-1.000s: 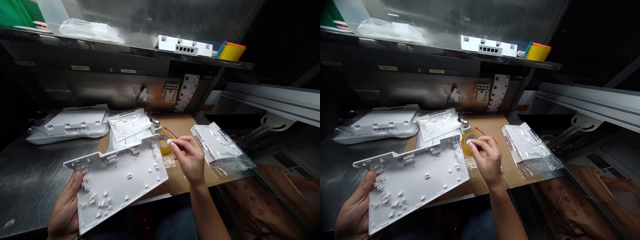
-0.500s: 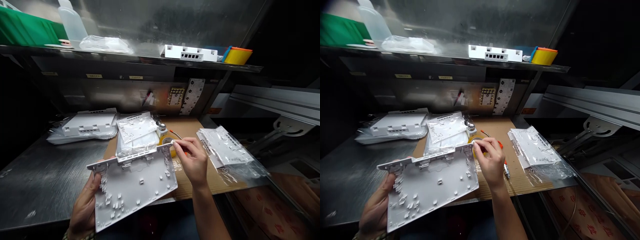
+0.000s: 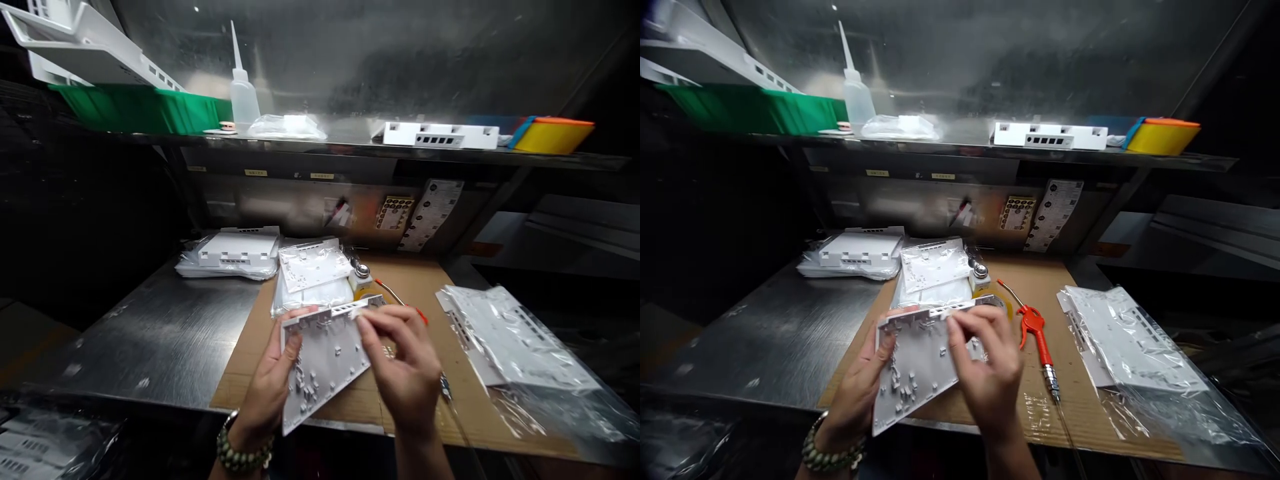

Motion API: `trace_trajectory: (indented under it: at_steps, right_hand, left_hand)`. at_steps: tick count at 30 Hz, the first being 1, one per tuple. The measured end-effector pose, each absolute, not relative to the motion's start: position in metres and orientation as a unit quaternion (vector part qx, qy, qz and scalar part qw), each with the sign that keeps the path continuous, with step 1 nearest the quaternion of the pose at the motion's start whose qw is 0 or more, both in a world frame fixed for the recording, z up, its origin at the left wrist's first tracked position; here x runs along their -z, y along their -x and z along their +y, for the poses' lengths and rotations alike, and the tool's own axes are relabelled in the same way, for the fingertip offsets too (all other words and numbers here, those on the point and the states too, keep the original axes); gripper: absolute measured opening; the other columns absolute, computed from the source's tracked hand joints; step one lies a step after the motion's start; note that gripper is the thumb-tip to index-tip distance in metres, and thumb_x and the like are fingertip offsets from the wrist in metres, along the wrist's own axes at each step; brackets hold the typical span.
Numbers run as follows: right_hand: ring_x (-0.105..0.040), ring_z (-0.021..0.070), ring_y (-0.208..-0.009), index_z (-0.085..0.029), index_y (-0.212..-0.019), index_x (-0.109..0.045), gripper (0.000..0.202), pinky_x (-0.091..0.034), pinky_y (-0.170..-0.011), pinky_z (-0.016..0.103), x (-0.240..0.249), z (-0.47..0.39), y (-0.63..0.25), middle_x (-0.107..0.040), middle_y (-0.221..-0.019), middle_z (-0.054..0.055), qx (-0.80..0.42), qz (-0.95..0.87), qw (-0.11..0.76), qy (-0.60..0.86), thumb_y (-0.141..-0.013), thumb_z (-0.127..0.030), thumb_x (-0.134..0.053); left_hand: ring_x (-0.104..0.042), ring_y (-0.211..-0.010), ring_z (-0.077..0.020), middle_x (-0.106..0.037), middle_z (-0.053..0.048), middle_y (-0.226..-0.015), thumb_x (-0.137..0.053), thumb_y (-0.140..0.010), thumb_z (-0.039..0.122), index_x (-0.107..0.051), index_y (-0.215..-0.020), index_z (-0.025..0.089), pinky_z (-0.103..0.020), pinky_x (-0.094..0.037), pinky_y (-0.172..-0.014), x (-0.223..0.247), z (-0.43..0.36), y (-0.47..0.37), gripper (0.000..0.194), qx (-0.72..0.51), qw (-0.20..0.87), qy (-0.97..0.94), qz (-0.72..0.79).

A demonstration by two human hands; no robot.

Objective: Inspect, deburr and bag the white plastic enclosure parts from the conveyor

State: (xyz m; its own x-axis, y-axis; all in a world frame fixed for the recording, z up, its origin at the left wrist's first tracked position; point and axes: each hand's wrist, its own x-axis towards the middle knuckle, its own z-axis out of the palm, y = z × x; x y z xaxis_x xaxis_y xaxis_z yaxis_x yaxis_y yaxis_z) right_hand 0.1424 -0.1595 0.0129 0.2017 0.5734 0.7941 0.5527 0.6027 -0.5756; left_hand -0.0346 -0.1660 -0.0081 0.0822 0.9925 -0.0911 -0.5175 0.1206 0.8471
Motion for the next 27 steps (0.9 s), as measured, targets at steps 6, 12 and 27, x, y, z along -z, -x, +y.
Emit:
trace_trajectory:
  at_steps: [6,12,27]
  right_hand:
    - [-0.069,0.0150,-0.091,-0.019,-0.109,-0.075,0.023,-0.061,-0.085,0.028,-0.028,-0.167,-0.108,-0.067,-0.099,0.004,-0.005,-0.663,0.648,0.375,-0.091,-0.004,-0.071]
    - [-0.069,0.0130,-0.089,-0.017,-0.107,-0.075,0.022,-0.060,-0.084,0.024,-0.029,-0.166,-0.113,-0.066,-0.098,0.004,-0.004,-0.662,0.650,0.372,-0.091,-0.003,-0.071]
    - [-0.070,0.0136,-0.086,-0.016,-0.105,-0.077,0.020,-0.060,-0.079,0.023,-0.028,-0.166,-0.109,-0.067,-0.095,0.004,0.013,-0.658,0.645,0.389,-0.091,-0.003,-0.071]
  left_hand:
    - [-0.051,-0.143,-0.0273,-0.059,-0.005,-0.150,-0.061,-0.103,0.044,-0.065,-0.132,0.031,-0.039,-0.040,-0.122,0.006,-0.169,0.010,0.033,-0.587,0.605,-0.427,0.328]
    - [-0.051,-0.143,-0.0267,-0.056,-0.004,-0.152,-0.054,-0.106,0.043,-0.060,-0.135,0.031,-0.040,-0.043,-0.121,0.008,-0.167,0.009,0.032,-0.576,0.604,-0.460,0.303]
    - [-0.051,-0.143,-0.0272,-0.055,-0.004,-0.153,-0.055,-0.105,0.045,-0.062,-0.135,0.031,-0.041,-0.039,-0.123,0.011,-0.169,0.012,0.033,-0.586,0.575,-0.462,0.335]
